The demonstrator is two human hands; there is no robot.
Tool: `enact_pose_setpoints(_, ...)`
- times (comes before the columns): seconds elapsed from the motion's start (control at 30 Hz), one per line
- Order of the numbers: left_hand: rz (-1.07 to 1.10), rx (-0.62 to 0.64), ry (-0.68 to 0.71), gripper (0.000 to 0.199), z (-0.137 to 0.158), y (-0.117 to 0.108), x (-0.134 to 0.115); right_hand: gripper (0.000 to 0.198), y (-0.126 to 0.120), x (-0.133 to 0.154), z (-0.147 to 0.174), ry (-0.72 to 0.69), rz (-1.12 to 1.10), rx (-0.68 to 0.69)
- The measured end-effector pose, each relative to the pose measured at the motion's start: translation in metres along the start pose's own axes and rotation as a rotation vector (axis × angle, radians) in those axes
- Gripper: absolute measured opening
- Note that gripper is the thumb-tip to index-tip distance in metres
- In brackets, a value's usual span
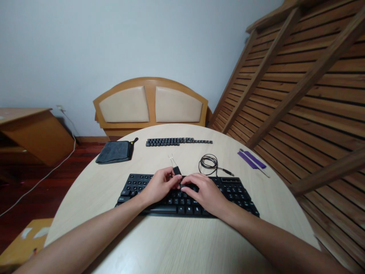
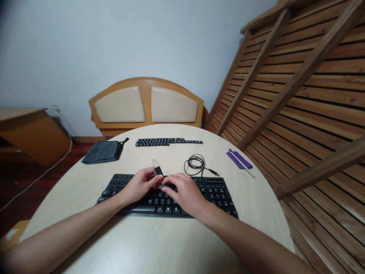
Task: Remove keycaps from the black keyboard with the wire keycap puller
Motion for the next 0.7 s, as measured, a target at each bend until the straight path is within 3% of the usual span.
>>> enact_pose_setpoints(0.2,-0.016,-0.05,-0.02,0.025,-0.002,-0.003,0.007,0.009,-0.005,0.004,0.0,0.002,-0.022,0.015)
enact_pose_setpoints(0.37,-0.053,-0.079,-0.035,0.023,-0.002,-0.005,0.008,0.012,-0.029,-0.004,-0.015,0.06,-0.052,-0.064)
enact_pose_setpoints(0.5,-0.101,-0.071,-0.041,0.022,-0.001,-0.004,0.007,0.026,-0.048,-0.031,-0.051,0.096,-0.013,-0.12)
enact_pose_setpoints(0.7,-0.104,-0.055,-0.038,0.022,-0.001,-0.004,0.011,0.027,-0.055,-0.079,-0.118,0.18,0.169,-0.097)
Point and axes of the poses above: each hand's wrist, its own z-axis away from the middle knuckle, its own y-axis out of the palm, x = y × z, the point moved 6 cm from there along -z, towards the middle knuckle, and after that the axes turned 5 degrees about y, right-handed, at the moved point
